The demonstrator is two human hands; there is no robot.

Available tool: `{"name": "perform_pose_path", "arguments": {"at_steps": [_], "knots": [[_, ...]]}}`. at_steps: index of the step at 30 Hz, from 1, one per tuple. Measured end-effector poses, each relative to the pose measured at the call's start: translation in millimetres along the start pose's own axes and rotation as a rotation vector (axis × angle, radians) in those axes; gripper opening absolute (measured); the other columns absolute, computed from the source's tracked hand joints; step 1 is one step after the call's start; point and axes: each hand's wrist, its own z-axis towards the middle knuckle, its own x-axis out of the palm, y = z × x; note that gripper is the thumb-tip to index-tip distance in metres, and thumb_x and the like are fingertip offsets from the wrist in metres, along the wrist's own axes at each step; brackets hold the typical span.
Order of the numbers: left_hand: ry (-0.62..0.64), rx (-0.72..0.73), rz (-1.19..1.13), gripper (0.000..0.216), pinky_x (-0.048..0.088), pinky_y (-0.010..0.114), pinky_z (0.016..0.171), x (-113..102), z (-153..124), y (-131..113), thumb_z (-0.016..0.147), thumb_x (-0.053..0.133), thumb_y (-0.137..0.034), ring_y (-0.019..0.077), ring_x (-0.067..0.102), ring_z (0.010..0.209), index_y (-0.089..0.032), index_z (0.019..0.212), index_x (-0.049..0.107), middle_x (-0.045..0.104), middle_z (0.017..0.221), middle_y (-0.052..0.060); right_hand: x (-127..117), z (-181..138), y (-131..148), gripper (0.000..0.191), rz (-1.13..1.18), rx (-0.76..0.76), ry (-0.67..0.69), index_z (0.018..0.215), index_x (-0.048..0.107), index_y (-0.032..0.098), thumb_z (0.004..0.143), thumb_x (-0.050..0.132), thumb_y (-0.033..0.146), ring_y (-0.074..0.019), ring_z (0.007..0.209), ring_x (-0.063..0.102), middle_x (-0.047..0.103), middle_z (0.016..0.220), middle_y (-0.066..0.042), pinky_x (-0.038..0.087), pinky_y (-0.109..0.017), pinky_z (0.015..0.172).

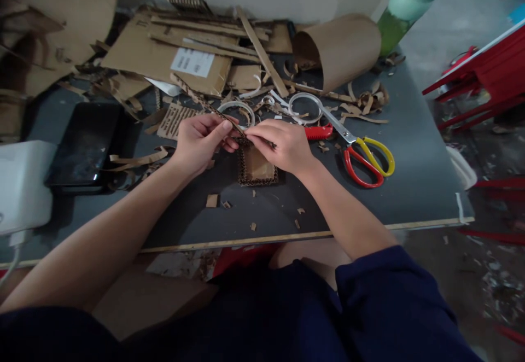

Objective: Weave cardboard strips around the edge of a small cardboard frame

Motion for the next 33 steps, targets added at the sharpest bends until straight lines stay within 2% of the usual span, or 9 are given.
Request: {"name": "perform_pose_path", "arguments": {"at_steps": [4,8,12,24,28,33], "knots": [[-0.026,0.017,-0.027,0.055,0.056,0.015,0.046,3,-2,-2,0.068,0.084,-0.064,0.0103,0.068,0.051,-0.014,0.082,0.068,0.073,0.068,0.002,1,-1,2,0.015,0.0,-0.035,-0.043,0.095,0.077,0.019,0.094,0.063,0.022,-0.0131,0.077,0.076,0.081,0.087,-0.001,0.061,-0.024,0.068],[-0.045,0.027,-0.048,0.055,0.056,0.015,0.045,5,-1,0,0.065,0.086,-0.064,0.0102,0.068,0.049,-0.014,0.076,0.067,0.074,0.067,0.002,4,-3,8,0.016,-0.03,0.006,-0.052,0.094,0.077,0.02,0.094,0.061,0.024,-0.0127,0.071,0.074,0.08,0.082,-0.001,0.059,-0.024,0.065],[-0.068,0.023,-0.066,0.055,0.056,0.015,0.044,4,-1,0,0.062,0.087,-0.064,0.0098,0.067,0.048,-0.014,0.074,0.067,0.074,0.066,0.002,7,-3,14,0.014,-0.026,0.013,-0.107,0.092,0.076,0.016,0.091,0.062,0.017,-0.0131,0.068,0.073,0.079,0.078,-0.003,0.059,-0.024,0.065],[-0.012,-0.029,-0.121,0.054,0.056,0.014,0.047,2,-1,-1,0.066,0.087,-0.059,0.0105,0.069,0.051,-0.012,0.08,0.067,0.076,0.071,0.006,6,0,15,0.018,0.028,0.071,-0.079,0.089,0.075,0.018,0.093,0.058,0.02,-0.0091,0.055,0.064,0.076,0.073,-0.001,0.054,-0.022,0.058],[0.0,-0.036,-0.095,0.056,0.058,0.016,0.05,4,-2,-1,0.065,0.086,-0.063,0.0116,0.07,0.053,-0.013,0.079,0.065,0.076,0.073,0.007,6,1,15,0.01,0.06,0.065,-0.119,0.084,0.073,0.018,0.087,0.063,0.018,-0.0091,0.053,0.062,0.074,0.07,0.0,0.053,-0.022,0.056],[0.014,-0.039,-0.07,0.058,0.06,0.018,0.053,4,-2,0,0.065,0.084,-0.065,0.0129,0.072,0.056,-0.013,0.079,0.063,0.077,0.076,0.009,5,1,14,0.012,0.059,0.059,-0.114,0.082,0.072,0.02,0.087,0.061,0.018,-0.009,0.053,0.062,0.074,0.07,0.001,0.052,-0.022,0.055]]}}
